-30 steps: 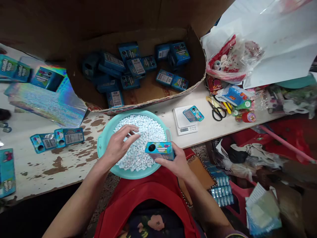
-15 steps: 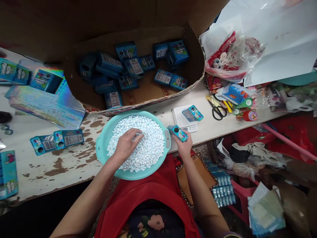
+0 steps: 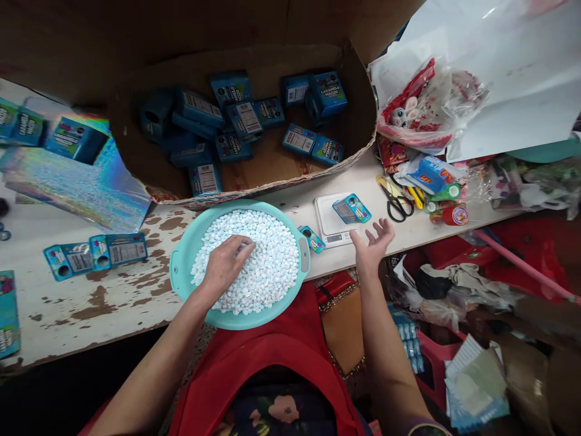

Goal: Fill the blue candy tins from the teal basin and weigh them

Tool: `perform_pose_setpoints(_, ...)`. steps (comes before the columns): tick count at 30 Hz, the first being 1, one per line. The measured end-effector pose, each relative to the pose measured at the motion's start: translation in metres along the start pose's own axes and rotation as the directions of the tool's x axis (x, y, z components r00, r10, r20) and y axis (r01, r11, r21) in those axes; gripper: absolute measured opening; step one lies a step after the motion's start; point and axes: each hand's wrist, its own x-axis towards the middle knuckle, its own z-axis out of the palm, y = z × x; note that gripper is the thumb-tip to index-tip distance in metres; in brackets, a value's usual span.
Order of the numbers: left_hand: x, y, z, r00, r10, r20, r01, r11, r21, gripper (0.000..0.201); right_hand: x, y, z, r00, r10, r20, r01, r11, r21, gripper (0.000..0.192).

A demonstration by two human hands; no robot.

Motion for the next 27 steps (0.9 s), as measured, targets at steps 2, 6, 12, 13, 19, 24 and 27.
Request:
perform_pose_setpoints(2, 0.001, 0.003, 0.001, 1.000, -0.008, -0.013, 0.007, 0.999, -0.051, 0.027, 0.025, 0.005, 0.012, 0.998, 0.062, 0.015, -0.062, 0.998, -0.022, 0.073)
perform_pose_setpoints(6, 0.003, 0.012, 0.004, 0.988, -0.154, -0.012, 0.144, 0.949, -0.280, 0.024, 0.041, -0.015, 0.022, 1.000, 0.026, 0.015, -0.026, 1.000, -0.003, 0.048)
perform_pose_setpoints(12, 0.008, 0.051, 0.003, 0.903, -0.373, 0.214, 0.300, 0.189, -0.935, 0.043, -0.016, -0.121, 0.002, 0.744, -0.594, 0.306, 0.626, 0.780, -0.006, 0.040)
perform_pose_setpoints(13, 0.009, 0.060, 0.003, 0.894, -0.360, 0.266, 0.304, 0.050, -0.952, 0.046, -0.028, -0.136, 0.003, 0.664, -0.632, 0.400, 0.689, 0.725, 0.003, 0.039)
perform_pose_setpoints(19, 0.008, 0.080, 0.005, 0.818, -0.394, 0.420, 0.306, -0.320, -0.897, 0.041, -0.068, -0.158, 0.026, 0.586, -0.549, 0.596, 0.697, 0.717, -0.025, 0.033)
perform_pose_setpoints(24, 0.003, 0.069, 0.010, 0.785, -0.478, 0.395, 0.261, -0.322, -0.910, 0.025, -0.069, -0.147, 0.031, 0.656, -0.472, 0.589, 0.623, 0.779, -0.071, 0.028)
perform_pose_setpoints(27, 0.001, 0.064, 0.013, 0.805, -0.467, 0.366, 0.254, -0.286, -0.924, 0.020, -0.069, -0.144, 0.030, 0.666, -0.476, 0.575, 0.610, 0.791, -0.052, 0.028)
